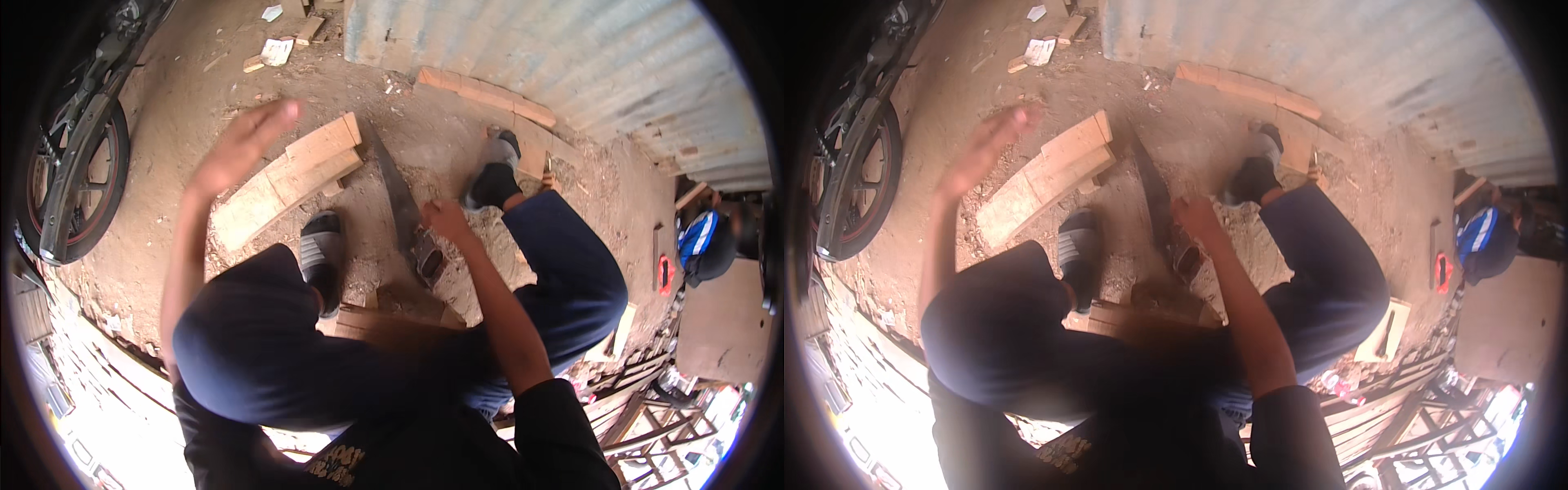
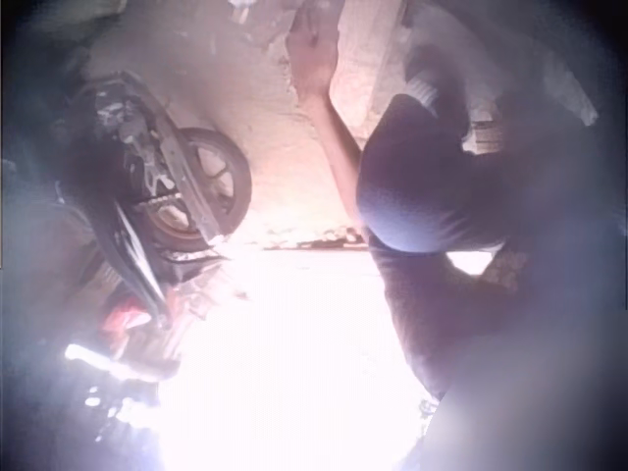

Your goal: The person sits on the ground and uses a hand saw to cut a small piece of wood. They hold the wood with their left hand and saw with their right hand, making repeated back-and-forth motions until the cut is complete.

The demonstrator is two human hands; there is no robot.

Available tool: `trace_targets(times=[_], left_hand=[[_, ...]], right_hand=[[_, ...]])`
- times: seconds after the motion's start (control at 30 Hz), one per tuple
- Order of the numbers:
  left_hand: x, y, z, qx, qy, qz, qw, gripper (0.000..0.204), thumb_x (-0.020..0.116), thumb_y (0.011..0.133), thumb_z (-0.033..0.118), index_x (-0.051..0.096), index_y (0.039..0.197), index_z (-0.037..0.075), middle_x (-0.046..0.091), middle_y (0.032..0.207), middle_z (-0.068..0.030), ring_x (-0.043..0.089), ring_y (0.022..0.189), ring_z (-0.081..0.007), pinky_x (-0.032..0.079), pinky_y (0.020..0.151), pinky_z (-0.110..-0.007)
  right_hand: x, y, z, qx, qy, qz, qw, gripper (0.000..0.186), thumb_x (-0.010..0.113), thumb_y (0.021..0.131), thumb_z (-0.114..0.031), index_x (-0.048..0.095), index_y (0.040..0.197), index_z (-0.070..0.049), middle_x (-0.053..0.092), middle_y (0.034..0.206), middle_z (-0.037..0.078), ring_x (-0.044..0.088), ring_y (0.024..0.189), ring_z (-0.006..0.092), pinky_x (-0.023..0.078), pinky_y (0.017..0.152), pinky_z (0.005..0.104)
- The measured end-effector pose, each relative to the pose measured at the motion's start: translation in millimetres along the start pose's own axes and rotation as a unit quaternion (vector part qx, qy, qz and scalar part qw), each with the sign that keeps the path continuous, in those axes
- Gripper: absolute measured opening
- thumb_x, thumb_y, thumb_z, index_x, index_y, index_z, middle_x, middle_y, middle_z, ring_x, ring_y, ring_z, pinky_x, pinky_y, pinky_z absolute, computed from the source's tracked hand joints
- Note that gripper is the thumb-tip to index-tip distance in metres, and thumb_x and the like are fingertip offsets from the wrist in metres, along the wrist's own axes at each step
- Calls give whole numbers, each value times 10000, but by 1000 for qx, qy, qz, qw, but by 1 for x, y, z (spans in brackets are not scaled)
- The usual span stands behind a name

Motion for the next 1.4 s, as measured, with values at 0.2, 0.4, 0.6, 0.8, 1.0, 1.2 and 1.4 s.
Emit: trace_targets(times=[0.2, 0.4, 0.6, 0.8, 1.0, 1.2, 1.4], left_hand=[[17, 4, 194, 206, -404, -275, 848, 976, 57, 945, 711, 483, 1355, -65, 655, 1184, -220, 676, 1008, -303, 503, 928, -396], [113, -13, 308, 160, -478, -414, 758, 970, 64, 946, 709, 485, 1353, -64, 656, 1181, -219, 675, 1007, -302, 503, 927, -396], [183, -12, 337, 115, -532, -462, 700, 965, 71, 947, 707, 488, 1351, -64, 656, 1178, -219, 675, 1006, -301, 504, 925, -395], [181, -15, 331, 95, -522, -422, 735, 959, 79, 949, 705, 490, 1349, -63, 657, 1176, -218, 674, 1005, -301, 504, 923, -395], [151, -24, 310, 106, -541, -383, 741, 953, 86, 950, 703, 493, 1346, -63, 657, 1173, -218, 673, 1004, -300, 504, 921, -394], [129, -36, 286, 115, -583, -356, 721, 948, 93, 952, 701, 495, 1344, -62, 658, 1170, -217, 673, 1003, -299, 504, 919, -393], [95, -51, 259, 114, -593, -321, 729, 942, 100, 953, 699, 498, 1342, -62, 659, 1167, -217, 672, 1002, -298, 504, 918, -393]], right_hand=[[-109, -100, -77, -118, -6, 36, 992, 381, 572, 979, -264, 599, 1283, -36, 681, 1088, 124, 637, 989, 196, 480, 887, 311], [-201, -292, -48, -227, 334, 193, 894, 406, 526, 999, -190, 539, 1303, 78, 650, 1201, 169, 649, 1074, 242, 511, 936, 337], [-206, -393, 217, 68, 402, 466, 785, 494, 366, 1031, -350, 488, 1391, -36, 573, 1329, 117, 552, 1166, 216, 437, 973, 378], [-89, -382, 265, 181, 458, 353, 796, 344, 598, 944, -229, 649, 1199, -4, 699, 1003, 95, 669, 890, 162, 523, 764, 313], [-138, -359, 177, 78, 441, 507, 737, 370, 540, 1005, -337, 661, 1073, 7, 681, 868, 89, 633, 749, 170, 519, 691, 314], [-235, -355, 48, -14, 266, 604, 751, 229, 561, 983, -193, 661, 1133, -53, 684, 990, 72, 631, 849, 146, 501, 792, 297], [-148, -176, -25, -116, 34, 29, 992, 379, 676, 855, -192, 643, 1168, 19, 696, 1001, 141, 671, 895, 198, 515, 766, 318]])
Point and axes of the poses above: each hand's wrist, its own y-axis towards the middle knuckle, its own x-axis out of the palm, z = x × y, the point moved 2 cm from there along y, towards the middle knuckle
